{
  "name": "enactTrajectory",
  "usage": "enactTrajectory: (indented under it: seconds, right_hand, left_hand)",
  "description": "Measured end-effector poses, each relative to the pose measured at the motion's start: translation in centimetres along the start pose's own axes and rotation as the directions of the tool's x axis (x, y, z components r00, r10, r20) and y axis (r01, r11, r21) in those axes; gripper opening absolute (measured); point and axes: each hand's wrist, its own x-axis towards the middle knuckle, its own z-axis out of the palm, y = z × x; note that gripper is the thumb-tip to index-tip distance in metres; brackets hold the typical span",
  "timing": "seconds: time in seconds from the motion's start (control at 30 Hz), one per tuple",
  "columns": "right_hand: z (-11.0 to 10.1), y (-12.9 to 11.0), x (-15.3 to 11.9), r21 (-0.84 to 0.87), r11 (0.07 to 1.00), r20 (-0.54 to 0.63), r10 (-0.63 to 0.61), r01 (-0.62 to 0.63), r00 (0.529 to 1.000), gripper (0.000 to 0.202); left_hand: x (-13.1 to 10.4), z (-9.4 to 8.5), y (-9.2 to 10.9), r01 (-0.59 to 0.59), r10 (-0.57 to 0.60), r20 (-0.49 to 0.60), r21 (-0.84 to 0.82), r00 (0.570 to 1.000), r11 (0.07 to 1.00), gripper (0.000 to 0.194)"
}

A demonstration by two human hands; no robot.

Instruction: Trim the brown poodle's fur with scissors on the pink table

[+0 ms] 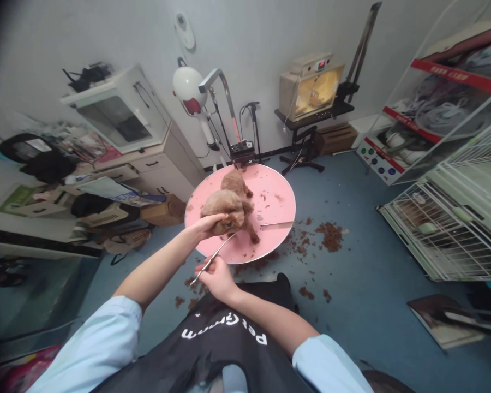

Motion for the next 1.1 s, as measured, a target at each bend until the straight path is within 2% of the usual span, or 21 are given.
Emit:
enactTrajectory:
  seconds: [0.17, 0.47, 0.77, 0.87, 0.97, 1.03, 1.07, 1.1]
  right_hand:
    - [0.1, -2.2, -0.3, -0.021, 1.000, 0.015, -0.021, 0.022, 1.000, 0.044]
    - [-0.2, -2.1, -0.5, -0.038, 0.999, -0.011, 0.008, -0.009, 1.000, 0.045]
    - [-0.3, -2.8, -0.5, -0.012, 1.000, -0.010, 0.029, -0.029, 1.000, 0.049]
    - [-0.5, -2.4, -0.3, 0.000, 0.999, -0.011, 0.043, -0.043, 0.999, 0.052]
    - [-2.4, -1.0, 0.3, -0.014, 1.000, -0.014, 0.004, -0.004, 1.000, 0.052]
    - [-5.2, 0.2, 1.0, -0.065, 0.997, -0.066, -0.036, 0.031, 0.997, 0.048]
    - [-7.0, 0.8, 1.4, -0.128, 0.991, -0.112, -0.056, 0.041, 0.992, 0.045]
    - [-9.1, 1.3, 1.9, -0.223, 0.974, -0.170, -0.082, 0.043, 0.982, 0.040]
  left_hand:
    - [0.0, -0.5, -0.3, -0.024, 0.024, 0.009, 0.000, 1.000, 1.000, 0.041]
    - [-0.3, -0.8, -0.2, -0.015, 0.016, 0.061, -0.008, 0.998, 1.000, 0.043]
    - [-0.8, 0.0, -0.1, 0.001, -0.001, 0.064, 0.005, 0.998, 1.000, 0.035]
    - [-1.1, 0.1, 0.3, 0.010, -0.011, 0.037, 0.018, 0.999, 1.000, 0.039]
    - [-1.5, -0.8, -0.7, -0.015, 0.019, 0.037, -0.087, 0.999, 0.996, 0.038]
    - [-1.4, -1.9, -3.0, -0.056, 0.063, 0.018, -0.258, 0.998, 0.964, 0.032]
    - [-1.2, -2.4, -4.6, -0.083, 0.078, -0.028, -0.350, 0.997, 0.933, 0.033]
    - [-0.9, -2.7, -6.4, -0.110, 0.055, -0.144, -0.412, 0.988, 0.904, 0.030]
